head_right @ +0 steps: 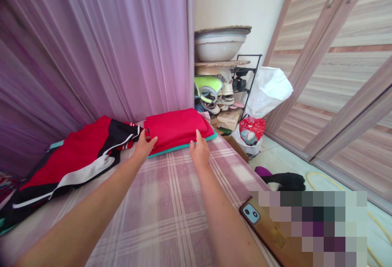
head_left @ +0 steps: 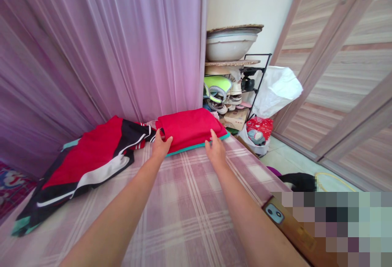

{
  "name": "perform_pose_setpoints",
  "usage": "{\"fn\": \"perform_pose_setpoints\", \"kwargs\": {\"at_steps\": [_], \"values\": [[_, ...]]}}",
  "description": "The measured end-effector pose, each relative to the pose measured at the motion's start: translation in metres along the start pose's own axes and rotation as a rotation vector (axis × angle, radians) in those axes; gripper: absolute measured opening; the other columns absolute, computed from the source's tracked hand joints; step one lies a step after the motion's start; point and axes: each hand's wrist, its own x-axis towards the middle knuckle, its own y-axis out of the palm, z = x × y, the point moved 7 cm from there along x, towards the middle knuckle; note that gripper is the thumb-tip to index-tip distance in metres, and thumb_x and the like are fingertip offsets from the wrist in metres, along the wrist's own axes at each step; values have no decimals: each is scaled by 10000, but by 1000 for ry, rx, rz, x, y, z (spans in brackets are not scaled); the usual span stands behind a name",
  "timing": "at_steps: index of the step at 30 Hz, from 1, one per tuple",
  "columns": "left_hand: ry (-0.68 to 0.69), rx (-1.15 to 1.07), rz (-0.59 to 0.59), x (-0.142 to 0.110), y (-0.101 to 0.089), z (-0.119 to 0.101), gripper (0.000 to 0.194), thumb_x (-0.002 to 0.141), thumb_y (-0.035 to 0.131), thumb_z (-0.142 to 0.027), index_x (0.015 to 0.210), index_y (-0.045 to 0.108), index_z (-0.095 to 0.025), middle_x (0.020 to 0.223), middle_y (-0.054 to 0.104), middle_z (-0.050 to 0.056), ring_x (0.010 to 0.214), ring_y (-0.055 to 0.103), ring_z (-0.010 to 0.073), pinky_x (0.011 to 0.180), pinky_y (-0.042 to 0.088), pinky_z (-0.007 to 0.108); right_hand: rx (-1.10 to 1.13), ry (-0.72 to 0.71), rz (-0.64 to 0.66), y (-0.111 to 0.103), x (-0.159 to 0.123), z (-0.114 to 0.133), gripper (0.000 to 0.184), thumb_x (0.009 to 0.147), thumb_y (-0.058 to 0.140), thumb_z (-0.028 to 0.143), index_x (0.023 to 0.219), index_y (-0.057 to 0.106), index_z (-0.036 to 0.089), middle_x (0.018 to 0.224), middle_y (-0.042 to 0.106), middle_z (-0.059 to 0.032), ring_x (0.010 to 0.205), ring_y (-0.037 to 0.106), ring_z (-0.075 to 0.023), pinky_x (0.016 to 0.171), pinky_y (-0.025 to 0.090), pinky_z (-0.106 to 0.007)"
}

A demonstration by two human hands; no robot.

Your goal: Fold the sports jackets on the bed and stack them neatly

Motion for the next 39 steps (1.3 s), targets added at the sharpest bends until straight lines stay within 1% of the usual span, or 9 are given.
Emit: {"fn": "perform_pose_setpoints", "kwargs": {"at_steps": [5,11,17,21,23,26,28,35,39], "values": [[28,72,0,-26,-36,32,523,868,569,-352,1357,501,-180,1108,697,85,815,686,161,763,554,305,56,-95,42,20,-47,-13,516,876,464,217,1385,534,176,1135,692,-104,977,636,-221,889,477,-343],[275,745,-65,-66,-137,52,437,852,555,-325,1249,611,-152,1270,626,167,1176,577,311,986,462,453,-23,-154,52,23,-55,-15,341,857,468,187,1089,718,195,1069,719,-93,972,643,-215,882,466,-318],[124,1087,-145,-93,-244,87,547,883,498,-397,1366,541,-144,1356,587,206,1220,554,366,995,413,516,-7,-148,70,23,-54,-20,328,862,461,193,1014,750,234,1018,743,-63,927,663,-202,822,475,-289],[-8,1067,25,-103,-278,111,418,920,400,-381,1177,690,-220,1153,726,114,1033,674,296,893,485,396,-9,-138,80,22,-54,-18,326,842,460,195,975,757,210,1036,748,-88,943,676,-218,839,482,-305],[-62,1039,24,-106,-285,111,411,931,376,-377,1127,706,-230,1122,739,94,984,689,269,863,494,356,8,-123,77,20,-61,-16,331,830,452,207,959,756,192,1038,748,-108,946,678,-234,857,487,-330],[-36,983,-26,-115,-275,88,386,940,368,-355,1123,678,-217,1122,728,98,995,681,249,863,489,335,109,-98,64,14,-81,-13,351,821,430,252,954,749,193,1023,752,-107,952,680,-240,883,497,-356],[42,916,5,-128,-250,62,352,941,366,-326,1100,659,-213,1095,723,101,1006,674,246,866,487,338,220,-99,76,10,-100,-10,371,813,416,297,953,744,194,1023,752,-108,966,680,-247,904,504,-375],[351,576,475,-239,-124,-32,270,914,411,-318,931,674,-264,969,721,120,904,687,276,754,500,385,554,27,317,-2,-149,-2,461,802,482,561,983,739,223,1061,753,-106,1044,678,-300,935,525,-453],[440,458,595,-281,-101,-57,167,875,541,-396,924,688,-336,927,746,37,854,692,212,714,502,322,699,69,586,-9,-175,18,592,822,502,637,1185,686,207,1187,716,-117,1078,676,-295,893,551,-431]]}}
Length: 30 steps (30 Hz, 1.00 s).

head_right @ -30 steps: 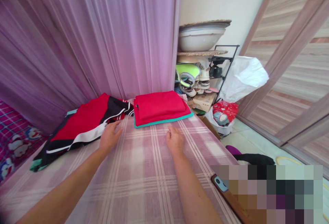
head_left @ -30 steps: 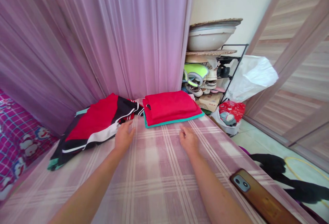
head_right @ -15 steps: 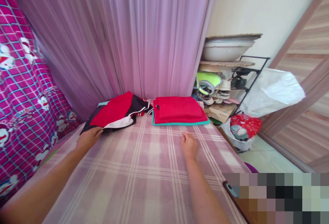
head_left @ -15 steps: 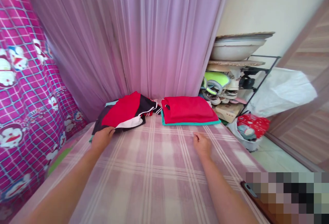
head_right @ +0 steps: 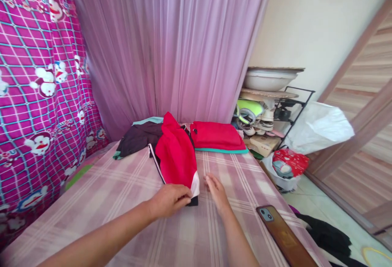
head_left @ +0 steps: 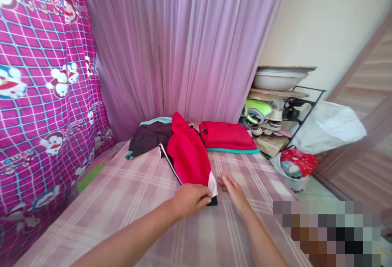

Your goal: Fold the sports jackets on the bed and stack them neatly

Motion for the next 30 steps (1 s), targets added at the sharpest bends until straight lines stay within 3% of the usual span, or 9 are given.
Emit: {"fn": "perform_pose_setpoints", "kwargs": {"at_steps": [4,7,10,14,17,21,24,27,30], "values": [[-53,11,-86,-5,-20,28,235,892,499,-367,998,689,-279,998,733,81,933,676,245,818,501,367,-137,-91,211,30,-25,18,615,786,629,493,1331,605,209,1282,669,-102,1133,647,-258,951,515,-392],[-159,140,-189,-12,-43,74,253,898,462,-268,1011,683,-220,1054,717,102,1022,653,243,926,477,375,-465,-134,153,39,-33,27,551,743,643,285,1288,645,207,1237,690,-99,1076,661,-248,940,496,-379],[-274,227,-203,-27,-52,117,266,894,493,-256,1081,676,-211,1152,707,103,1093,641,232,977,462,362,-627,-179,123,32,-36,41,369,772,546,200,1074,756,225,1105,742,-74,986,680,-228,880,491,-342],[-351,239,-171,-46,-51,147,289,890,503,-256,1106,690,-211,1115,727,121,1038,672,263,944,485,407,-507,-105,358,-6,-37,49,258,749,542,248,827,787,218,804,761,-21,745,675,-199,657,472,-271],[-354,243,-202,-48,-52,152,356,898,494,-261,1212,651,-206,1194,693,141,1119,634,277,998,456,435,-632,38,431,-51,-37,35,180,679,581,228,639,756,223,632,710,-7,625,638,-190,556,409,-255],[-262,293,-298,-31,-55,144,522,834,601,-232,1354,558,-241,1361,583,138,1267,532,277,1083,396,448,-926,53,91,-97,-35,32,215,706,572,199,703,779,255,800,757,-55,751,682,-234,654,471,-310],[-181,350,-264,-9,-46,132,636,777,680,-215,1391,526,-275,1469,491,134,1364,441,310,1122,347,491,-914,-78,4,-87,-46,40,318,799,568,288,1039,773,247,1145,726,-97,1047,670,-261,868,503,-360],[-158,377,-202,11,-33,123,599,786,683,-231,1368,555,-292,1517,448,134,1415,379,332,1144,292,537,-852,-107,166,-61,-62,39,577,780,656,411,1323,631,216,1369,608,-120,1248,574,-267,1011,459,-379],[-169,286,-174,24,-25,118,387,800,644,-201,1173,687,-297,1448,543,104,1396,417,308,1160,237,565,-939,-90,236,-49,-74,36,626,696,749,374,1292,655,205,1437,545,-142,1323,504,-312,1081,398,-427]]}}
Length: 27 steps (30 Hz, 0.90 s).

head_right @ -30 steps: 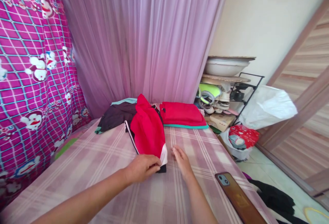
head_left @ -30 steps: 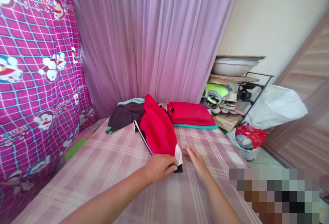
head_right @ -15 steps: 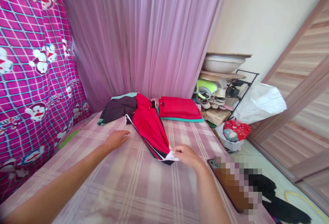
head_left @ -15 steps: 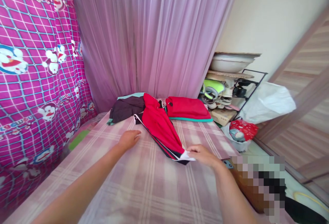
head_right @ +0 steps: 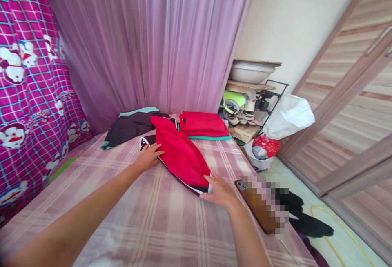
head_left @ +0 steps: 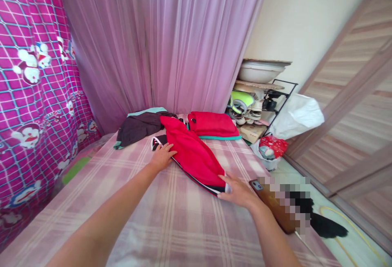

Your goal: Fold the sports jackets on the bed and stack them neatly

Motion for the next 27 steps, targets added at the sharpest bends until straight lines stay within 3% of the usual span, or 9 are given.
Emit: {"fn": "perform_pose_setpoints", "kwargs": {"at_steps": [3,6,9,14,16,19,21,23,27], "values": [[-26,-100,12,5,-1,-1,255,806,588,-166,977,730,-290,1224,704,64,1285,541,262,1159,248,548,-26,-51,-93,-8,0,5,308,772,650,264,1055,756,204,1352,618,-132,1259,558,-296,1075,390,-425],[-36,-139,-5,2,-22,7,241,858,511,-215,973,714,-275,1032,756,41,1078,658,216,1095,377,456,147,-61,-193,-30,6,5,237,830,554,285,946,747,212,1081,741,-92,1040,662,-252,929,478,-377],[-26,-188,-39,-5,-68,20,287,913,440,-334,1029,694,-268,1008,749,14,964,676,185,951,489,329,478,-4,-127,-53,11,7,325,822,558,467,922,714,201,785,733,-32,740,671,-209,659,502,-302],[13,-303,-65,-2,-164,37,357,885,486,-518,965,709,-251,902,725,-8,900,654,188,871,499,269,895,19,39,-93,17,34,553,675,713,583,1073,665,202,772,726,-19,611,644,-187,538,468,-273],[-2,-220,-102,15,-194,39,353,893,489,-509,977,713,-249,883,718,-9,896,650,189,877,489,274,892,-24,-48,-117,34,44,581,670,723,583,1095,670,190,779,725,-30,616,640,-189,547,472,-279],[-47,0,-209,51,-223,35,320,916,490,-425,1054,710,-237,987,722,27,1004,637,219,943,455,318,709,-47,-444,-161,69,43,471,731,681,520,1036,702,162,853,731,-65,750,657,-220,664,510,-323],[-65,105,-269,72,-229,28,359,911,515,-378,1197,661,-218,1171,686,75,1135,596,254,1008,423,369,556,37,-765,-186,84,31,416,809,590,427,1095,688,142,1001,726,-116,907,657,-256,806,515,-387],[-74,145,-300,80,-222,21,447,901,537,-356,1320,581,-207,1318,616,113,1228,547,277,1055,393,411,390,101,-957,-196,92,19,446,848,517,344,1216,636,121,1176,676,-168,1070,619,-282,936,475,-443],[-80,146,-188,55,-167,26,502,885,554,-423,1349,556,-233,1402,568,118,1315,495,295,1098,361,429,118,-7,-882,-163,97,7,438,865,489,332,1220,644,128,1243,644,-173,1188,559,-293,1026,426,-456]]}}
